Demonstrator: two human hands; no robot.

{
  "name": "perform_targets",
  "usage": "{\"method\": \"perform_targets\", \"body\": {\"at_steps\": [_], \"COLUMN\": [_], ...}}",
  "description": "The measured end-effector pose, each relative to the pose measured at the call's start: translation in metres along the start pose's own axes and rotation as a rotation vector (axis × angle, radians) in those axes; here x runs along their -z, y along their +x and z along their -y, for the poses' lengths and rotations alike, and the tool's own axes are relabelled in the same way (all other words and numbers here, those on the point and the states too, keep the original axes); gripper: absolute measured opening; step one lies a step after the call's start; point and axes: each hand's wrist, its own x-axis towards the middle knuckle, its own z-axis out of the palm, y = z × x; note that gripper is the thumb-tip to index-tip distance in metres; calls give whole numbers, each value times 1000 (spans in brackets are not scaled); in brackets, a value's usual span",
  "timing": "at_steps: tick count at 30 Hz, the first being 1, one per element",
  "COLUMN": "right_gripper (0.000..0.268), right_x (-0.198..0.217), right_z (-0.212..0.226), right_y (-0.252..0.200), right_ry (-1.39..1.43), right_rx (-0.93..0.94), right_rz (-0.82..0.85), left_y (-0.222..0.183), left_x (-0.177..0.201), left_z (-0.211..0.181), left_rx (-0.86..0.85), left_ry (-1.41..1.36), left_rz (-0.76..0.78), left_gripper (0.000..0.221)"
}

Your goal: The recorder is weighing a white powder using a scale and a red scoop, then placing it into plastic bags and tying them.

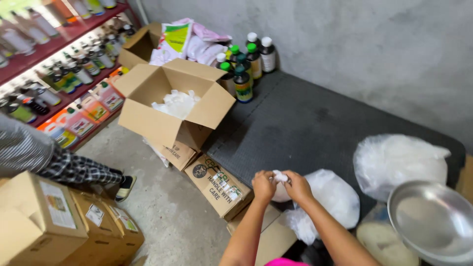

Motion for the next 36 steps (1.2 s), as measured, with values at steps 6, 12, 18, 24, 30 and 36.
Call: {"method": "perform_targets", "body": {"at_steps": [6,12,18,24,30,36], "right_gripper": [14,14,13,12,9,8], "right_x": [7,-6,-37,-90,-149,-179], "right_z": [16,80,154,255,324,352], "right_y": [16,10,-10,-59,-70,-72], "right_ry": [196,312,347,415,604,633], "right_rx": [6,40,151,243,191,169], "right_rz": [2,39,49,16,100,177], "left_y": [-6,-30,-54,-99,-108,-120], "left_x": [45,116,208,323,413,445], "left_z": [-30,-33,-10,30,63,84], "left_rx": [-18,32,-33,-153,-160,-136], "left_ry": [-109,-183,-193,-145,-87,-103], "left_rz": [-165,-275,-324,-420,-342,-367], "left_gripper": [16,12,13,15,14,11]}}
